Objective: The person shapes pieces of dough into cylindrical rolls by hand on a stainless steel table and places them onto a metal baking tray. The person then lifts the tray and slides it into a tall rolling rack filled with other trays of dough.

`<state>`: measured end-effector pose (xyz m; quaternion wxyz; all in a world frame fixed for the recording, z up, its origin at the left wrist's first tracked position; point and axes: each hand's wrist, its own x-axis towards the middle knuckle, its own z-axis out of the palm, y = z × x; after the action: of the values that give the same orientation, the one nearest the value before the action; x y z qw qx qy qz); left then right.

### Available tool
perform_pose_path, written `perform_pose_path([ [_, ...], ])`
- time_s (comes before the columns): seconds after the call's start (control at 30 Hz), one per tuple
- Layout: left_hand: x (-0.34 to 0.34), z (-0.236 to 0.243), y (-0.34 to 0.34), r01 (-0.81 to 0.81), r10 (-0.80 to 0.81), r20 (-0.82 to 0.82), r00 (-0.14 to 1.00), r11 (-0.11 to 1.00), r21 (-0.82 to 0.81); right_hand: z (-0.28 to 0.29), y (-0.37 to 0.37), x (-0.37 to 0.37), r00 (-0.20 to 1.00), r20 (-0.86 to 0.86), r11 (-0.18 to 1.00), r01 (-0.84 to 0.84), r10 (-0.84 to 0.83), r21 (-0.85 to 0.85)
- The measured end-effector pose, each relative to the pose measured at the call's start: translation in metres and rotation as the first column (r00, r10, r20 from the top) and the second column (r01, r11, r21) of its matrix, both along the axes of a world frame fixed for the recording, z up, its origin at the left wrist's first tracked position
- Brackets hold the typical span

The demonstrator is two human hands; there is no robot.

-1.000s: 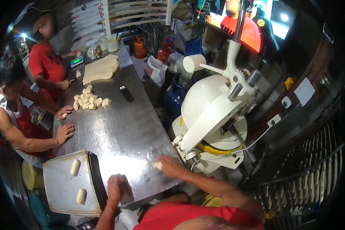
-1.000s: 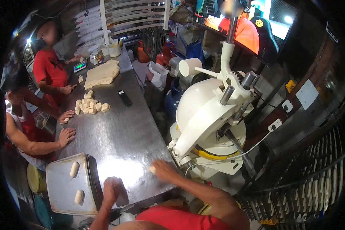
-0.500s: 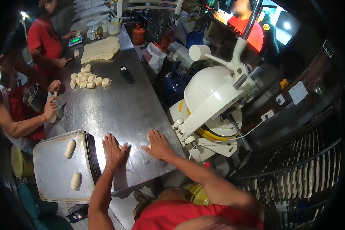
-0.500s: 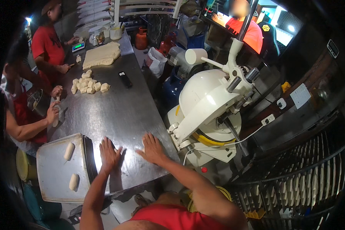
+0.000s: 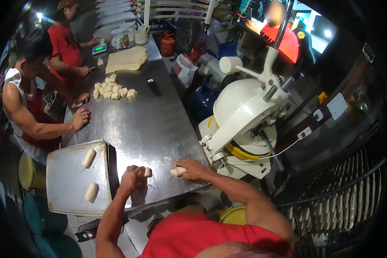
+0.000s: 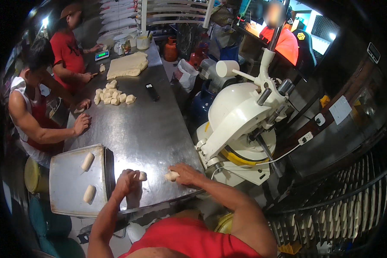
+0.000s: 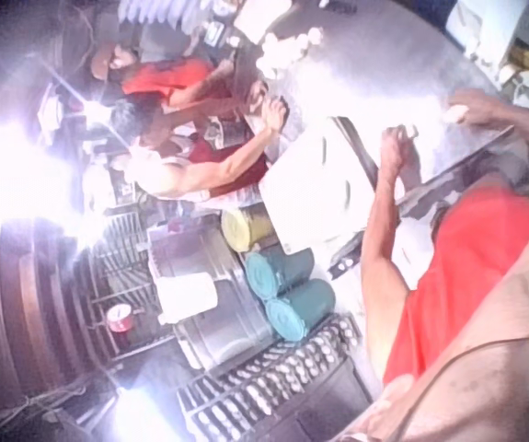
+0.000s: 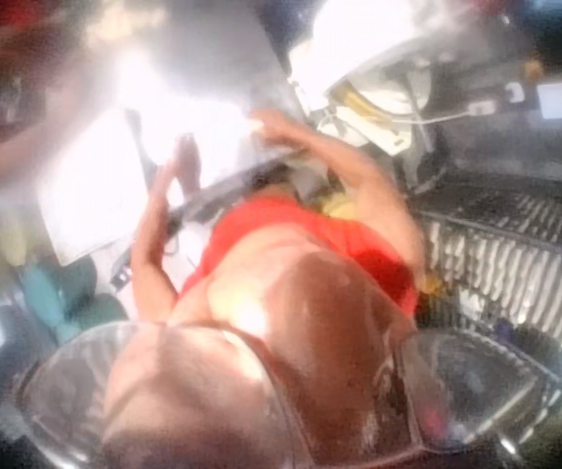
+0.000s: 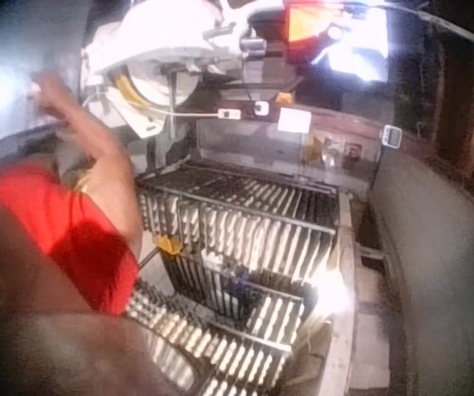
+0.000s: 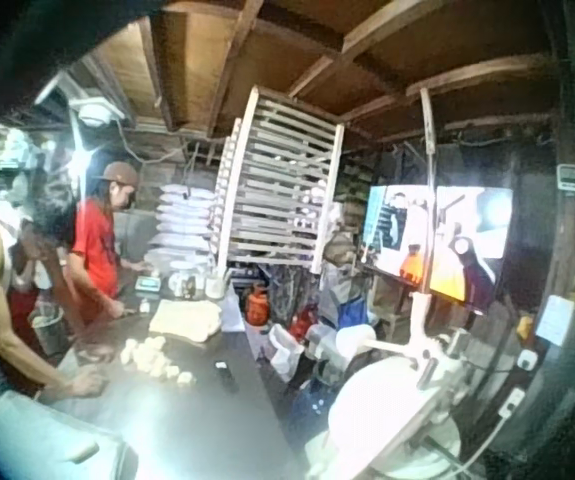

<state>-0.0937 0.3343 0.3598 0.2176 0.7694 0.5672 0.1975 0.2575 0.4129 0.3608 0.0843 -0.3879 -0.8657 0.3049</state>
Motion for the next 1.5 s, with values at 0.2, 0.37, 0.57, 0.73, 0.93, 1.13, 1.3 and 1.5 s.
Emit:
perform_pose_path([
  [0.2,0.002,0.001,-0.01,-0.357,0.352,0.194,0.916,0.934,-0.013,0.013,-0.004,-0.008,0.917,-0.246,0.939,0.339,-0.314,0.063],
  [0.37,-0.001,0.0,0.023,-0.324,0.333,-0.198,0.922,0.943,0.077,0.029,0.017,-0.021,0.974,0.01,0.872,0.197,-0.225,0.447],
  [0.57,0.034,-0.017,0.056,-0.067,0.098,-0.157,0.983,0.98,0.189,-0.028,0.055,-0.069,0.998,-0.05,0.821,-0.002,0.037,0.57],
  [0.73,0.031,-0.034,0.075,-0.063,0.107,-0.253,0.962,0.982,0.176,-0.046,0.07,-0.073,0.998,0.022,0.897,0.043,-0.059,0.44],
  [0.93,0.017,-0.047,0.044,-0.043,0.146,-0.286,0.947,0.941,0.337,-0.032,0.037,-0.064,0.992,0.129,0.87,-0.055,-0.009,0.49],
  [1.13,0.022,-0.051,0.048,-0.031,0.097,-0.328,0.94,0.979,0.2,-0.037,0.044,-0.064,0.993,0.117,0.865,-0.044,-0.017,0.499],
  [1.3,0.025,-0.061,0.022,-0.089,0.202,-0.292,0.935,0.929,0.359,-0.041,0.034,-0.06,0.993,0.117,0.839,-0.068,0.005,0.539],
  [1.5,0.017,-0.058,0.018,0.016,0.078,-0.249,0.965,0.936,0.352,-0.038,0.027,-0.053,0.988,0.153,0.862,-0.094,0.019,0.498],
])
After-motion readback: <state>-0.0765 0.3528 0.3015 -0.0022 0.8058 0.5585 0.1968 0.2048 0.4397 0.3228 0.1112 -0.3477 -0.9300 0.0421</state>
